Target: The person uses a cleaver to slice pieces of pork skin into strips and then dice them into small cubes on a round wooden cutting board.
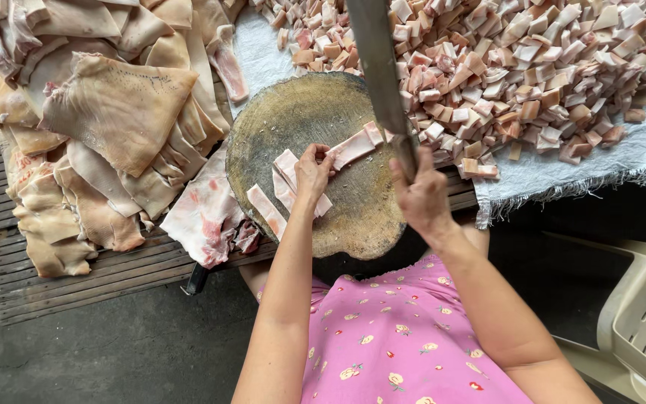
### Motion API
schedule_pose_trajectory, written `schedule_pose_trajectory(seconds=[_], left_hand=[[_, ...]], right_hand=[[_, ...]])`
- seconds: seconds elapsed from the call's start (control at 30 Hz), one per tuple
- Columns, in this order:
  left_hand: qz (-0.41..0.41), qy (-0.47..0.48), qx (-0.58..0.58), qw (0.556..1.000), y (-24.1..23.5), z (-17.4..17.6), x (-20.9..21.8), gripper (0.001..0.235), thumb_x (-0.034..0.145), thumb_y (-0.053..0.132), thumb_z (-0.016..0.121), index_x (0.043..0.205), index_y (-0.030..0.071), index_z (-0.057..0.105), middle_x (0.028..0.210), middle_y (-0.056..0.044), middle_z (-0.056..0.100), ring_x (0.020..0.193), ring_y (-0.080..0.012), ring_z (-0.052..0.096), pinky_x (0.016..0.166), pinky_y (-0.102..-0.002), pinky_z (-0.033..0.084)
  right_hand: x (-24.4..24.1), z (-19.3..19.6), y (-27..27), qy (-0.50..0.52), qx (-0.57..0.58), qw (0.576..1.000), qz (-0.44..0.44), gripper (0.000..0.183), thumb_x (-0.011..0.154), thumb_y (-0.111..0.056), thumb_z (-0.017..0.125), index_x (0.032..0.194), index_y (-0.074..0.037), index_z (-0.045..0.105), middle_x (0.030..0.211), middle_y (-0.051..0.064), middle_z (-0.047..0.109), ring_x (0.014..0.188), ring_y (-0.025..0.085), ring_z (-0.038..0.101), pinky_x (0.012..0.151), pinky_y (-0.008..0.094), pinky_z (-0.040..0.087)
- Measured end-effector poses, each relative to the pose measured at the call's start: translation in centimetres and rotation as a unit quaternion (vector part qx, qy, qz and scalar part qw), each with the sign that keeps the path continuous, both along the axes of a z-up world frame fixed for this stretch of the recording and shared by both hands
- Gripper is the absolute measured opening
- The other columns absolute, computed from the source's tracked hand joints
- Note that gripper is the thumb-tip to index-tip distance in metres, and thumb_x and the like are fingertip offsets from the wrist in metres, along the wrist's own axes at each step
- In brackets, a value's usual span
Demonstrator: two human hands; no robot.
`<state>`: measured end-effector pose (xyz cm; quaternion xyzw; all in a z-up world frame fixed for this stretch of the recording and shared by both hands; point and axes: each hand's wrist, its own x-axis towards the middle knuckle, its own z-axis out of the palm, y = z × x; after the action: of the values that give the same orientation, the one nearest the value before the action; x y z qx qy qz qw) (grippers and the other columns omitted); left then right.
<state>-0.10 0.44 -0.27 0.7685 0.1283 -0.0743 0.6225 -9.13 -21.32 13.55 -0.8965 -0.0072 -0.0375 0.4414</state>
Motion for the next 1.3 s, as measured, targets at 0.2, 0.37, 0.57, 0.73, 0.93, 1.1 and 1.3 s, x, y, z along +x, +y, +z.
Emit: schedule_pose_trajectory(seconds=[0.2,0.37,0.57,0.73,0.93,1.1,1.3], left_hand=[[-0.003,-0.008,-0.002,1.000,0.3,1.0,-0.3,0.020,0.095,0.012,0.069,0.111,0.000,0.067,0.101,-0.010,0.075,0.081,-0.0154,0.074,0.068,-0.028,0.065],[-0.009,0.002,-0.033,0.999,0.3,-0.6,-0.1,0.021,0.094,0.012,0.070,0.113,0.002,0.070,0.101,-0.010,0.075,0.083,-0.0150,0.073,0.070,-0.027,0.066],[0.001,0.028,-0.022,0.999,0.0,-0.5,0.3,0.022,0.093,0.013,0.071,0.113,0.003,0.071,0.100,-0.009,0.075,0.081,-0.0141,0.074,0.071,-0.025,0.066],[0.004,0.009,0.010,1.000,0.0,1.2,-0.3,0.020,0.096,0.015,0.073,0.107,-0.001,0.069,0.096,-0.013,0.076,0.079,-0.0189,0.075,0.070,-0.031,0.063],[-0.020,-0.008,-0.001,1.000,0.3,-0.6,0.0,0.020,0.096,0.012,0.069,0.111,0.000,0.070,0.105,-0.015,0.078,0.082,-0.0171,0.076,0.072,-0.028,0.066],[0.045,0.024,-0.082,0.995,2.9,1.0,0.0,0.032,0.099,0.013,0.057,0.130,0.007,0.061,0.126,-0.015,0.067,0.077,-0.0178,0.074,0.066,-0.030,0.066],[-0.013,-0.105,0.243,0.964,8.4,0.6,-0.6,0.045,0.091,0.018,0.073,0.131,0.003,0.060,0.130,-0.019,0.058,0.101,-0.0354,0.067,0.087,-0.042,0.057]], right_hand=[[-0.3,-4.3,0.2,0.205,-0.092,0.974,0.028,0.035,0.106,-0.035,0.052,0.110,0.000,0.049,0.067,0.013,0.067,0.056,0.029,0.070,0.050,0.041,0.057],[-0.3,0.3,-1.0,0.140,-0.090,0.986,0.017,0.037,0.104,-0.037,0.055,0.114,-0.002,0.053,0.065,0.015,0.069,0.053,0.025,0.070,0.048,0.039,0.059],[-0.6,2.2,1.8,0.072,0.000,0.997,0.001,0.035,0.106,-0.037,0.053,0.113,-0.002,0.049,0.065,0.019,0.065,0.048,0.029,0.065,0.047,0.039,0.056],[-1.5,-3.8,3.3,0.090,-0.193,0.976,0.040,0.037,0.102,-0.034,0.063,0.104,0.001,0.050,0.076,0.029,0.069,0.072,0.046,0.070,0.065,0.054,0.058],[-1.3,-0.9,1.2,0.176,-0.073,0.982,0.018,0.036,0.099,-0.036,0.063,0.103,-0.001,0.057,0.069,0.025,0.070,0.071,0.043,0.073,0.067,0.054,0.056],[-3.5,1.9,0.2,0.089,-0.038,0.995,0.028,0.035,0.098,-0.033,0.063,0.109,0.000,0.055,0.066,0.024,0.068,0.064,0.041,0.073,0.055,0.050,0.057],[-7.2,-1.1,-2.8,0.095,-0.156,0.978,0.100,0.034,0.096,-0.035,0.065,0.102,-0.003,0.056,0.065,0.024,0.067,0.063,0.045,0.070,0.056,0.054,0.055]])
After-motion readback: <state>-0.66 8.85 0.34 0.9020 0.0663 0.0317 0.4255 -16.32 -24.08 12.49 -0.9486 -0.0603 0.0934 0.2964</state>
